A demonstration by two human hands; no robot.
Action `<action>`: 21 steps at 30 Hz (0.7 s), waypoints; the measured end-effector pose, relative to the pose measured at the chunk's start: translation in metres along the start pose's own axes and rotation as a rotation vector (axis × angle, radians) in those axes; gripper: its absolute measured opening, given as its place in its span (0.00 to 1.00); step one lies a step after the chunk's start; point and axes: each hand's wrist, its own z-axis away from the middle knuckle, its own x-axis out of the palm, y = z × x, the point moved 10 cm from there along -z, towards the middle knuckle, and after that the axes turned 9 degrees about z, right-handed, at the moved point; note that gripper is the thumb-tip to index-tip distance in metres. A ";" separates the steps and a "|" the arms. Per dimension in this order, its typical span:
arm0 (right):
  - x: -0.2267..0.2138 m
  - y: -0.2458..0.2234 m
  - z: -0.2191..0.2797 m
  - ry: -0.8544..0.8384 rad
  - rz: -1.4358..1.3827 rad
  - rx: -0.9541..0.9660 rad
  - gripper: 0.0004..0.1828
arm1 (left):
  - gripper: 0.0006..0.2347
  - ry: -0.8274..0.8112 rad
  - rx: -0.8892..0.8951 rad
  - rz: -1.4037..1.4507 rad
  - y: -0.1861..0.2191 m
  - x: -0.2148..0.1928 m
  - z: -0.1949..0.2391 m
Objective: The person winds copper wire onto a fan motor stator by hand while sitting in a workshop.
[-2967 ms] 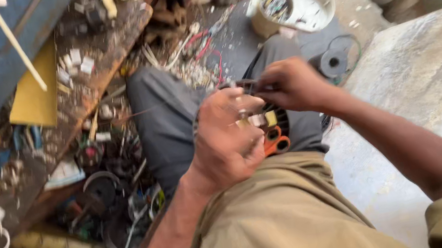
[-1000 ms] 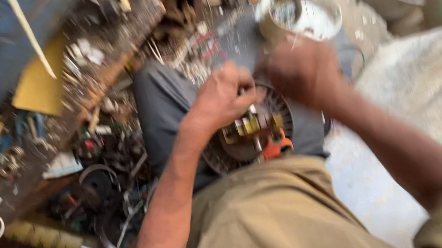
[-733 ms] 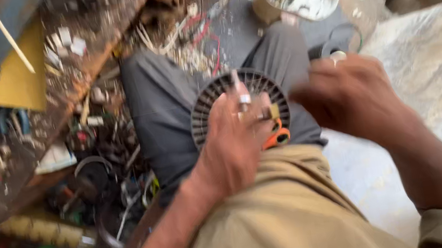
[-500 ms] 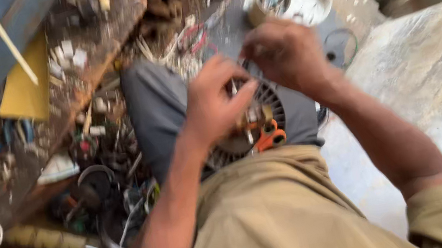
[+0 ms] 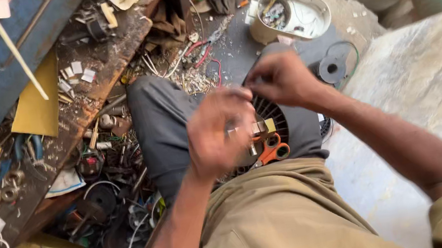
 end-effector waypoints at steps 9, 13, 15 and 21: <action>0.027 -0.099 0.091 -0.450 0.341 -0.280 0.03 | 0.06 -0.211 -0.211 -0.079 -0.043 -0.010 -0.005; -0.031 -0.024 0.054 -0.064 0.330 -0.047 0.06 | 0.07 -0.200 0.441 -0.690 0.049 0.030 0.034; 0.008 -0.013 0.019 -0.093 0.012 -0.026 0.09 | 0.06 -0.126 0.404 -0.481 0.050 0.021 0.025; -0.011 -0.042 0.000 0.023 0.473 -0.184 0.09 | 0.10 -0.375 -0.309 -0.277 -0.082 0.010 -0.030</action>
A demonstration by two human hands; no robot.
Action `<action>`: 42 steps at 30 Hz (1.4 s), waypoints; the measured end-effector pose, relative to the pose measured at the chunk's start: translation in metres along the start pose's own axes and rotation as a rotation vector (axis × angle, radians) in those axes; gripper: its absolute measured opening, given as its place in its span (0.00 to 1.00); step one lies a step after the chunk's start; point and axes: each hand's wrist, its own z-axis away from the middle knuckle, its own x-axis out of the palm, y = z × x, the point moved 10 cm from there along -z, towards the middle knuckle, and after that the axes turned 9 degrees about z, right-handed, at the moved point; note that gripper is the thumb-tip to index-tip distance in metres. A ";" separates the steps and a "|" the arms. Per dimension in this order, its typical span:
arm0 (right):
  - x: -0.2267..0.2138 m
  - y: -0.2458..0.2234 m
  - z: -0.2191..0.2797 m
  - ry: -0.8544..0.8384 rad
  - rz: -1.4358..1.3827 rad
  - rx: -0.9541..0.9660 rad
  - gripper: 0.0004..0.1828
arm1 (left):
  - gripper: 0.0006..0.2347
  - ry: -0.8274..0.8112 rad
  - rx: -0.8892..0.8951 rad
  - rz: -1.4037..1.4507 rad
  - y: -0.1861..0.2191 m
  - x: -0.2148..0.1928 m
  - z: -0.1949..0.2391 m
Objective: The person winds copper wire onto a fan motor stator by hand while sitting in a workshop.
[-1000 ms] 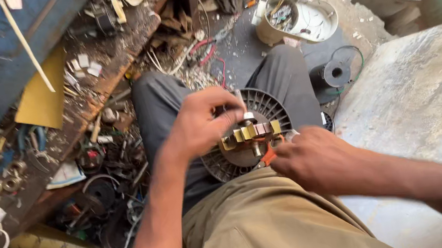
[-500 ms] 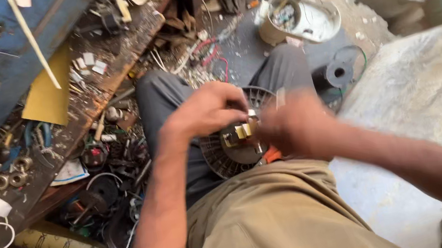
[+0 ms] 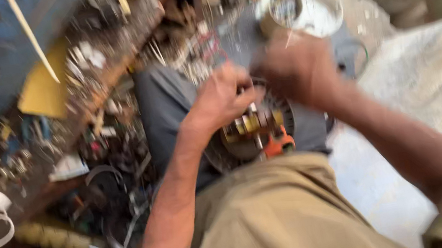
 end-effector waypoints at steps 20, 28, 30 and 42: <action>-0.002 -0.069 0.050 -0.213 -0.256 -0.133 0.04 | 0.08 -0.303 0.026 0.168 -0.014 0.013 0.014; 0.019 0.009 0.033 -0.130 -0.370 0.180 0.06 | 0.09 0.268 0.600 -0.207 0.109 0.001 0.090; 0.016 0.016 0.009 0.040 -0.461 0.200 0.05 | 0.06 0.303 0.441 0.094 0.079 -0.017 0.055; -0.013 -0.030 0.081 -0.286 -0.096 0.014 0.04 | 0.03 0.294 0.460 -0.088 0.083 0.011 0.089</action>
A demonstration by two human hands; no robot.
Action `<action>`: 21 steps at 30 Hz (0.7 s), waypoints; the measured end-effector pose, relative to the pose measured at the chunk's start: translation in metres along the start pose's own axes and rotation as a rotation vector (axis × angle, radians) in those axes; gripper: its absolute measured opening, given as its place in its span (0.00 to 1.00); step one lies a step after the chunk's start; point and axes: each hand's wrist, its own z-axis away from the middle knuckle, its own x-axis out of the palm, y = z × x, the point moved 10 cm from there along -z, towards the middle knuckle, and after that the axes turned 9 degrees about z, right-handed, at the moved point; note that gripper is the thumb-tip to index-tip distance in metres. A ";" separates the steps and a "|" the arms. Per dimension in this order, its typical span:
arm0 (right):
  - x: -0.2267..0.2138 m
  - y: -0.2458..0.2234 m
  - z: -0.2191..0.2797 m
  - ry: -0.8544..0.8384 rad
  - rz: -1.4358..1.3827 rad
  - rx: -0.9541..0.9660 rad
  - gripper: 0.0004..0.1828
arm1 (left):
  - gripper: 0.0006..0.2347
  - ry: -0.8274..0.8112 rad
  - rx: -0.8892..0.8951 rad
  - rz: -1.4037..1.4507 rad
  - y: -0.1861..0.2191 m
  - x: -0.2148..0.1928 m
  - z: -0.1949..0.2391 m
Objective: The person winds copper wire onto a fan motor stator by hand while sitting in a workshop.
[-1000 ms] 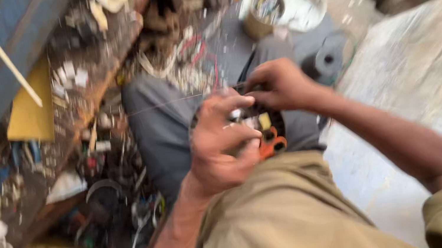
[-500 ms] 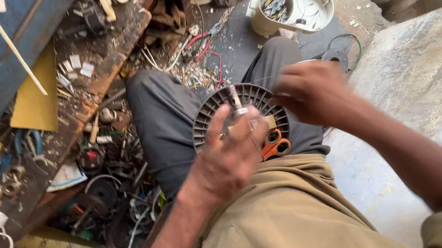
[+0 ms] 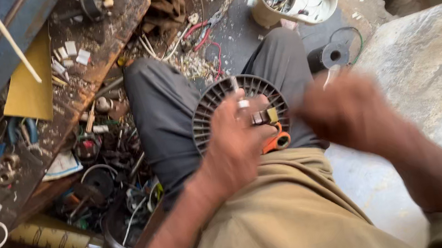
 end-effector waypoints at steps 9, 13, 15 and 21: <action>-0.021 0.034 -0.081 0.303 0.112 0.040 0.05 | 0.08 -0.193 -0.402 0.169 -0.100 0.020 -0.042; 0.028 -0.052 -0.017 -0.111 0.012 -0.208 0.06 | 0.07 -0.266 -0.557 0.458 -0.105 0.010 -0.024; 0.003 -0.026 0.001 0.058 -0.116 -0.229 0.10 | 0.07 -0.069 -0.418 0.279 -0.065 -0.010 -0.007; 0.004 0.040 -0.071 0.235 -0.336 0.116 0.06 | 0.11 0.025 0.038 0.026 0.004 -0.013 -0.023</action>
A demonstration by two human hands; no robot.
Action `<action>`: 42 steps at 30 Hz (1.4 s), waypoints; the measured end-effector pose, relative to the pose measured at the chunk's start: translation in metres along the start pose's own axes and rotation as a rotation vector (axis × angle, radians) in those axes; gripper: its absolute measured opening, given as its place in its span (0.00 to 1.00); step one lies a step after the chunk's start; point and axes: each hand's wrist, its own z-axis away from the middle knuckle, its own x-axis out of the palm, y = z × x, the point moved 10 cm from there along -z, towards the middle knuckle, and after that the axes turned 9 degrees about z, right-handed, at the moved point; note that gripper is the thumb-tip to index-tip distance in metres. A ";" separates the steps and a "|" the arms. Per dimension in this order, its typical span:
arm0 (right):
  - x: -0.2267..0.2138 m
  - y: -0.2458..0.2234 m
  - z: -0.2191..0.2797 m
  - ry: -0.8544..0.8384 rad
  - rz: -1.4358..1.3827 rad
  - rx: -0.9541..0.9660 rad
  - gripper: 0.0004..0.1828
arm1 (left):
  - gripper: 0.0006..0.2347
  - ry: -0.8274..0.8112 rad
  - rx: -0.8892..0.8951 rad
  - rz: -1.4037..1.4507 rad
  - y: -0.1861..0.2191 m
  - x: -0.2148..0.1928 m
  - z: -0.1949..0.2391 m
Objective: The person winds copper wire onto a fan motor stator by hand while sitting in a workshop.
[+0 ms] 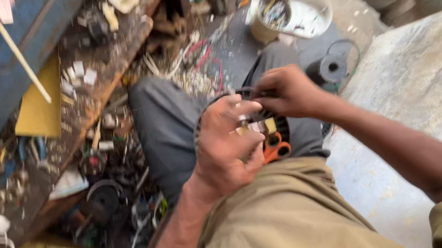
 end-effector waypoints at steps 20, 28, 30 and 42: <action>-0.035 0.003 -0.019 0.279 0.050 -0.029 0.06 | 0.08 -0.034 -0.423 0.126 -0.090 0.015 -0.009; 0.020 -0.063 0.078 -0.392 0.233 -0.149 0.03 | 0.05 -0.074 -0.176 0.081 -0.033 0.005 0.011; -0.013 -0.019 0.057 -0.145 0.184 -0.016 0.03 | 0.05 -0.072 0.126 -0.236 0.019 0.010 0.015; 0.035 -0.065 0.065 -0.334 0.275 -0.245 0.10 | 0.06 -0.401 -0.624 0.433 -0.121 0.034 -0.004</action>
